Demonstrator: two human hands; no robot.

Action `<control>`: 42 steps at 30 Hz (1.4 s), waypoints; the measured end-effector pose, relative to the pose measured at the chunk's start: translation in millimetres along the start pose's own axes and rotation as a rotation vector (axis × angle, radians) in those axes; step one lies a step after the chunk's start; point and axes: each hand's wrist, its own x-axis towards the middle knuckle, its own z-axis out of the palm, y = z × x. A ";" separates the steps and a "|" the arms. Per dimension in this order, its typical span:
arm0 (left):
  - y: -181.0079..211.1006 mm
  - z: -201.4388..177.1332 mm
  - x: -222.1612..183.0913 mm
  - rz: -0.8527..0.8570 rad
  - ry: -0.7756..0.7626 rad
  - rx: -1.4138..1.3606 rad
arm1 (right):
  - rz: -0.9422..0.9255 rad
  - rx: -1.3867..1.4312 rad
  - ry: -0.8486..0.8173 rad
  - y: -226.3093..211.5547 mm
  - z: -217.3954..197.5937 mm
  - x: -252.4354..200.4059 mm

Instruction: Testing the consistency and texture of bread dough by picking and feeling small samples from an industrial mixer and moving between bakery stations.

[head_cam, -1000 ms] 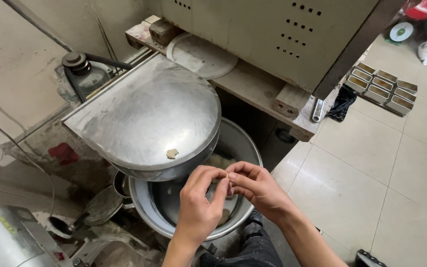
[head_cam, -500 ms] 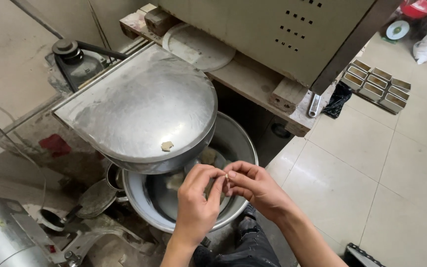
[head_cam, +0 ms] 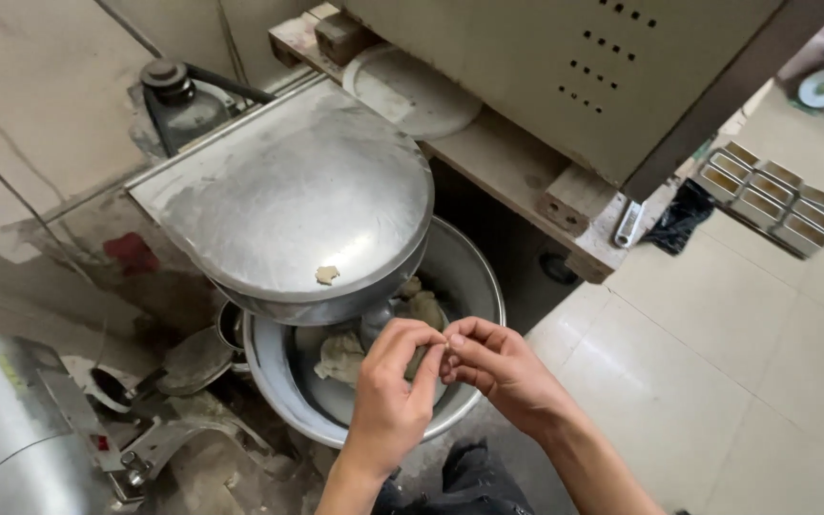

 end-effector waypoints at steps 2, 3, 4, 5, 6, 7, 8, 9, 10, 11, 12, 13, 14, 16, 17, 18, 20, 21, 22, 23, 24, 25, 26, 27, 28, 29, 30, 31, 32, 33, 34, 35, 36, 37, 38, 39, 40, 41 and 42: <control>3.7 6.9 5.4 -0.030 0.037 -0.015 | 0.007 0.009 -0.009 -9.7 -5.3 4.2; 5.7 11.5 7.6 -0.064 0.066 -0.041 | 0.015 0.018 -0.003 -14.7 -9.0 5.5; 8.1 16.9 9.2 -0.068 0.073 -0.036 | 0.021 0.017 -0.012 -19.5 -14.0 5.8; 10.5 22.7 11.3 -0.061 0.083 -0.031 | 0.023 0.012 -0.032 -24.6 -19.3 6.4; 12.9 27.3 13.2 -0.055 0.089 -0.024 | 0.025 0.011 -0.051 -28.7 -23.8 6.8; 13.8 32.4 16.2 -0.060 0.093 -0.016 | 0.030 0.014 -0.059 -32.5 -27.4 9.2; 15.2 38.2 16.5 -0.045 0.109 0.006 | 0.056 0.036 -0.069 -34.8 -31.5 9.3; 16.8 44.0 16.7 -0.030 0.126 0.029 | 0.081 0.057 -0.079 -37.0 -35.7 9.3; 20.6 48.4 17.2 -0.033 0.129 0.037 | 0.085 0.060 -0.087 -37.2 -40.6 8.5; 24.4 52.7 18.0 -0.052 0.108 0.056 | 0.087 0.051 -0.116 -37.6 -45.3 7.8; 28.0 58.2 19.0 -0.071 0.086 0.071 | 0.089 0.040 -0.142 -38.6 -51.2 6.6; 31.9 62.7 21.3 -0.073 0.088 0.075 | 0.091 0.041 -0.147 -41.6 -56.2 8.0; 35.6 67.8 20.9 -0.081 0.118 0.083 | 0.086 0.066 -0.144 -42.9 -61.8 8.4; 38.2 78.6 18.4 -0.098 0.152 0.099 | 0.090 0.095 -0.149 -43.7 -72.6 9.0; 37.5 84.2 16.6 -0.083 0.174 0.105 | 0.100 0.079 -0.154 -44.0 -77.8 9.2; 36.4 89.5 15.7 -0.065 0.194 0.111 | 0.106 0.064 -0.157 -44.3 -82.8 9.7; 41.4 95.9 14.8 -0.068 0.200 0.130 | 0.133 0.092 -0.170 -44.5 -87.8 6.7; 44.1 99.2 15.3 -0.067 0.205 0.141 | 0.155 0.115 -0.176 -45.7 -90.4 5.2; 44.6 102.3 14.9 -0.066 0.205 0.146 | 0.155 0.117 -0.180 -45.9 -92.8 3.7; 44.7 105.2 14.5 -0.058 0.187 0.157 | 0.160 0.111 -0.187 -46.0 -95.0 2.6; 44.7 107.2 13.5 -0.051 0.167 0.170 | 0.167 0.106 -0.194 -44.8 -96.5 1.4; 45.7 110.1 14.2 -0.054 0.166 0.176 | 0.170 0.111 -0.199 -44.6 -98.7 2.0; 46.7 112.6 13.8 -0.080 0.168 0.163 | 0.148 0.130 -0.198 -42.7 -100.7 1.4; 47.3 114.9 13.4 -0.107 0.170 0.149 | 0.125 0.148 -0.198 -40.7 -102.6 1.2; 45.7 116.9 13.8 -0.110 0.163 0.151 | 0.127 0.155 -0.194 -38.5 -104.9 1.0; 44.1 118.4 14.2 -0.096 0.171 0.161 | 0.134 0.161 -0.188 -36.5 -106.7 0.9; 42.6 121.0 15.4 -0.082 0.176 0.166 | 0.140 0.166 -0.176 -35.4 -109.5 0.0; 42.7 121.2 16.4 -0.085 0.167 0.163 | 0.140 0.171 -0.167 -33.3 -108.7 -1.0; 41.8 122.8 18.2 -0.080 0.164 0.178 | 0.142 0.190 -0.183 -32.6 -109.4 -1.7; 40.8 123.7 19.6 -0.075 0.162 0.194 | 0.143 0.209 -0.198 -31.4 -109.4 -2.4; 38.4 124.3 20.2 -0.074 0.156 0.185 | 0.140 0.208 -0.189 -32.3 -110.6 -1.9; 36.0 124.2 20.7 -0.085 0.116 0.191 | 0.129 0.208 -0.171 -33.0 -111.2 -1.4; 33.5 122.5 20.6 -0.098 0.075 0.201 | 0.120 0.211 -0.156 -32.6 -110.2 -0.3; 33.2 123.6 21.2 -0.098 0.071 0.195 | 0.119 0.211 -0.149 -32.9 -111.5 0.0; 32.4 122.3 23.1 -0.106 0.102 0.177 | 0.122 0.194 -0.131 -32.9 -110.6 2.1; 31.5 120.3 24.9 -0.114 0.133 0.158 | 0.126 0.178 -0.112 -32.8 -109.1 4.3; 27.6 116.7 25.4 -0.112 0.125 0.154 | 0.121 0.181 -0.105 -31.0 -106.4 6.5; 23.6 112.6 25.7 -0.127 0.116 0.141 | 0.132 0.208 -0.101 -28.8 -103.1 8.8; 19.1 108.2 26.5 -0.140 0.105 0.125 | 0.139 0.234 -0.095 -27.0 -99.6 11.2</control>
